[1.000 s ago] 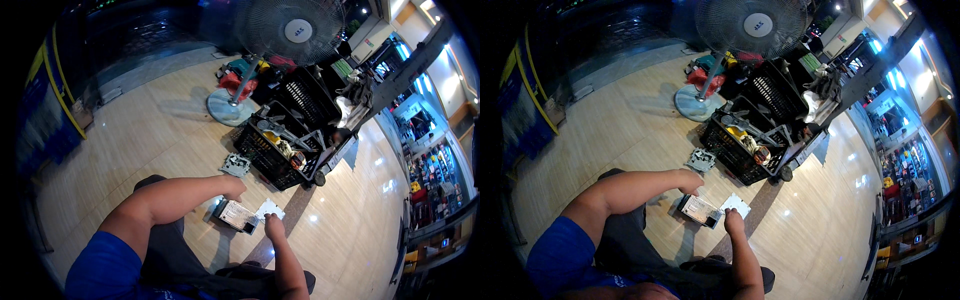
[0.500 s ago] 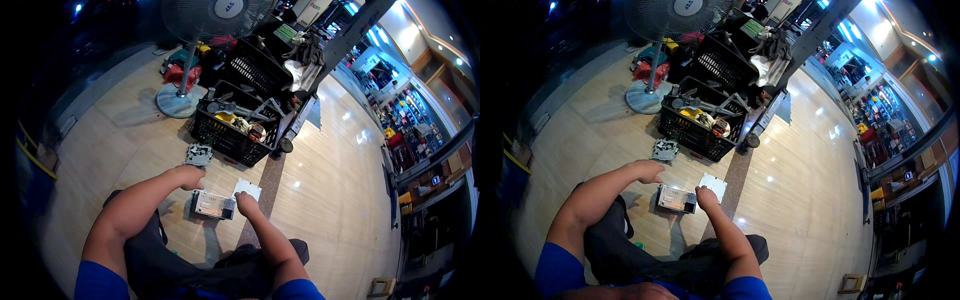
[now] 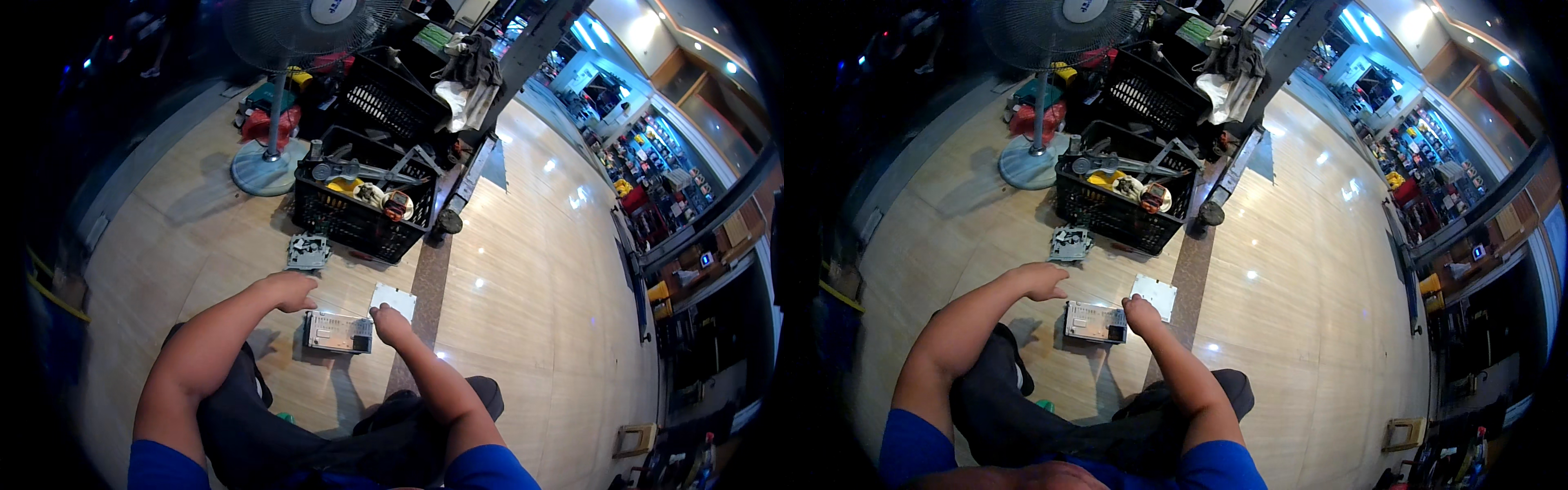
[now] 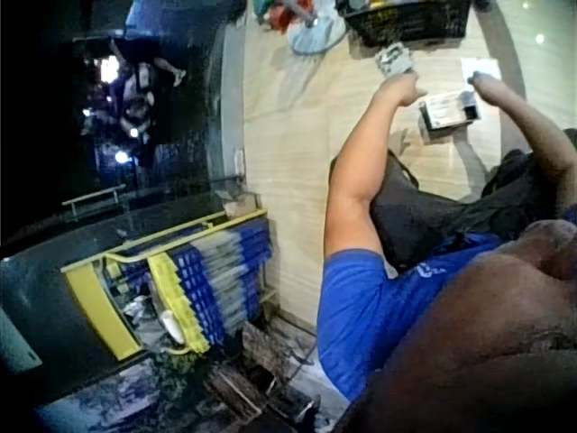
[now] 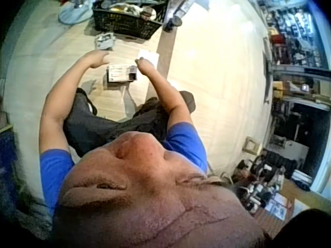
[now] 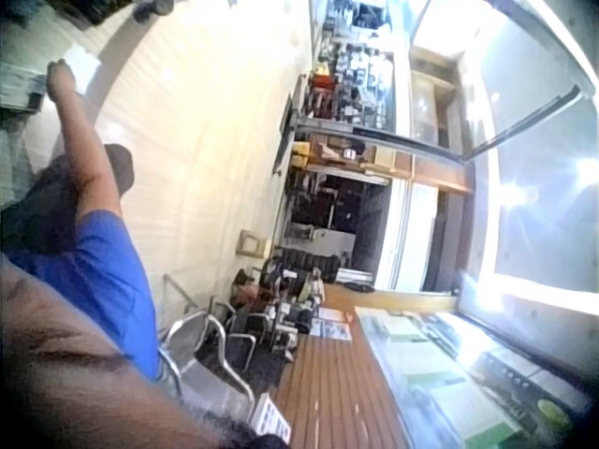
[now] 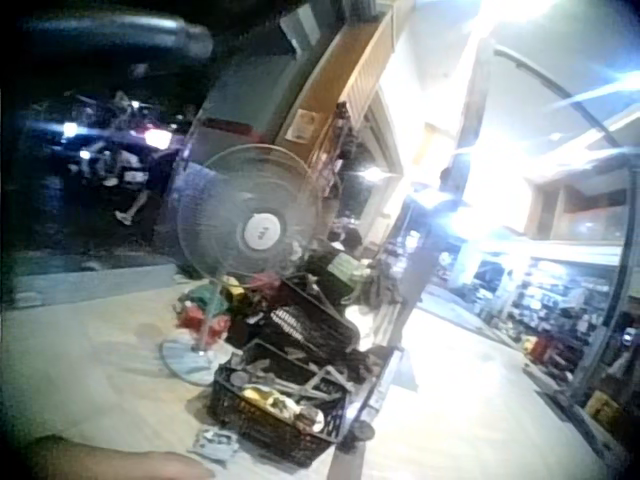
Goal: The person disassembles and handles components of an electronic device, inspecting parts and repositioning small white plates on a small silver casing.
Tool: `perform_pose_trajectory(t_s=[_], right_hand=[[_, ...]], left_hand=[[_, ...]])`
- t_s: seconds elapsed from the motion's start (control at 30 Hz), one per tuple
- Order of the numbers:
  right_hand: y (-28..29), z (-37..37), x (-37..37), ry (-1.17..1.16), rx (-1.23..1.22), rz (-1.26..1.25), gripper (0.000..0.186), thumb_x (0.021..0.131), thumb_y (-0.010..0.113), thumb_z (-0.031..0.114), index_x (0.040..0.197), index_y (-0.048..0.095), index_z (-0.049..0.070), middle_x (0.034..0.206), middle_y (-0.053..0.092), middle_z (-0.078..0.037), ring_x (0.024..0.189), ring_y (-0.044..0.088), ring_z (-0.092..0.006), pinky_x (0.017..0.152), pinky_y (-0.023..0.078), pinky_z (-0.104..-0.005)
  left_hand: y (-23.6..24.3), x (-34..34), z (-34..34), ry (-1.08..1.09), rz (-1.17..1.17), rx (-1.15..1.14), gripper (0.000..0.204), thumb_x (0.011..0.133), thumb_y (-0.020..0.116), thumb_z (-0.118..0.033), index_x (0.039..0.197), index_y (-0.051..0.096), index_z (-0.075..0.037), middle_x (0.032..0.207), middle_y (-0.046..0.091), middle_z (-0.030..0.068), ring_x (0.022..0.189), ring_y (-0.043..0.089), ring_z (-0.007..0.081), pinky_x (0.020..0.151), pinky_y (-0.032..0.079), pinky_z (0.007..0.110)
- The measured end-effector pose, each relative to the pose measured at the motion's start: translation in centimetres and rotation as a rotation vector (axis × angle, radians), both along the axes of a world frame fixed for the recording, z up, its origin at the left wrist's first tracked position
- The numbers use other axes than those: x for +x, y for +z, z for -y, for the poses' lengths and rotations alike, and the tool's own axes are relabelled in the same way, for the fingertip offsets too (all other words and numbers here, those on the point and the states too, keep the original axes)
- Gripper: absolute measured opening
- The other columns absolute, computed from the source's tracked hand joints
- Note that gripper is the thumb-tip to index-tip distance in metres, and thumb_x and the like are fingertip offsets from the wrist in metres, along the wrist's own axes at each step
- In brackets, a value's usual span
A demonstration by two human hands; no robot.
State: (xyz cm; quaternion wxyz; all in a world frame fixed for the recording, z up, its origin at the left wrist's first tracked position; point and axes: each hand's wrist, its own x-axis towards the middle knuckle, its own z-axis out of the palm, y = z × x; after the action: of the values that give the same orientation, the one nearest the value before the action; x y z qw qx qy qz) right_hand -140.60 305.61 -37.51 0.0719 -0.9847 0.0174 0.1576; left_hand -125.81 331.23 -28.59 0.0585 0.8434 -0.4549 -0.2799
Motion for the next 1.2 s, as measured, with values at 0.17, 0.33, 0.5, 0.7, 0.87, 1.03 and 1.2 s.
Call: perform_pose_trajectory(t_s=[0.17,0.33,0.5,0.7,0.87,1.03,1.2], right_hand=[[-0.3,0.2,-0.2,-0.038,0.010,0.013,0.022,0.092,0.042,0.011,0.104,0.058,0.002,0.102,0.059,-0.025,0.093,0.063,-0.0401,0.077,0.053,-0.0472],[0.0,-0.1,0.1,-0.076,-0.011,0.012,0.020,0.090,0.044,0.010,0.102,0.057,0.000,0.097,0.062,-0.026,0.087,0.065,-0.0400,0.072,0.055,-0.0464],[-0.8,0.4,-0.2,-0.039,-0.002,0.014,0.022,0.091,0.043,0.011,0.105,0.057,0.001,0.097,0.061,-0.025,0.088,0.065,-0.0402,0.073,0.054,-0.0469],[-0.7,1.3,-0.5,-0.008,0.005,0.036,0.021,0.089,0.045,0.009,0.103,0.059,0.002,0.097,0.061,-0.023,0.089,0.064,-0.0385,0.074,0.054,-0.0457],[-1.4,0.2,1.0,-0.015,-0.018,0.030,0.022,0.087,0.045,0.007,0.103,0.060,0.003,0.099,0.062,-0.023,0.091,0.063,-0.0399,0.078,0.052,-0.0481],[-2.1,1.0,-0.7,-0.132,0.022,-0.017,0.027,0.087,0.046,0.007,0.110,0.059,0.003,0.094,0.066,-0.024,0.091,0.065,-0.0398,0.077,0.052,-0.0490],[-0.9,-0.1,-0.5,-0.027,-0.060,-0.031,0.028,0.087,0.045,0.006,0.111,0.059,0.003,0.099,0.065,-0.024,0.093,0.064,-0.0391,0.078,0.053,-0.0479]], left_hand=[[1.1,-0.5,0.3,0.011,-0.002,0.007,0.051,0.088,0.063,-0.041,0.123,0.056,-0.005,0.115,0.062,0.0208,0.109,0.058,0.0375,0.091,0.047,0.045],[0.7,-0.1,-0.1,0.009,0.005,0.034,0.053,0.088,0.061,-0.043,0.126,0.055,-0.005,0.118,0.062,0.0198,0.110,0.058,0.0367,0.091,0.047,0.045],[0.6,-0.3,0.4,0.000,0.002,0.048,0.056,0.088,0.062,-0.043,0.129,0.053,-0.005,0.120,0.061,0.0195,0.112,0.057,0.0360,0.093,0.047,0.044],[0.7,-0.6,1.2,0.009,-0.006,0.045,0.058,0.088,0.062,-0.043,0.130,0.052,-0.006,0.122,0.060,0.0196,0.114,0.056,0.0360,0.094,0.046,0.044],[-0.9,0.4,-0.9,0.024,-0.002,-0.013,0.052,0.084,0.065,-0.041,0.120,0.059,-0.005,0.114,0.063,0.0209,0.107,0.060,0.0368,0.090,0.048,0.045],[-1.4,-0.4,1.1,-0.025,0.006,0.053,0.050,0.086,0.063,-0.042,0.118,0.059,-0.004,0.112,0.064,0.0209,0.106,0.060,0.0373,0.089,0.048,0.047],[-1.0,-0.4,-0.1,0.022,-0.014,0.035,0.052,0.086,0.062,-0.044,0.120,0.058,-0.004,0.114,0.064,0.0195,0.109,0.059,0.0373,0.090,0.048,0.047]])
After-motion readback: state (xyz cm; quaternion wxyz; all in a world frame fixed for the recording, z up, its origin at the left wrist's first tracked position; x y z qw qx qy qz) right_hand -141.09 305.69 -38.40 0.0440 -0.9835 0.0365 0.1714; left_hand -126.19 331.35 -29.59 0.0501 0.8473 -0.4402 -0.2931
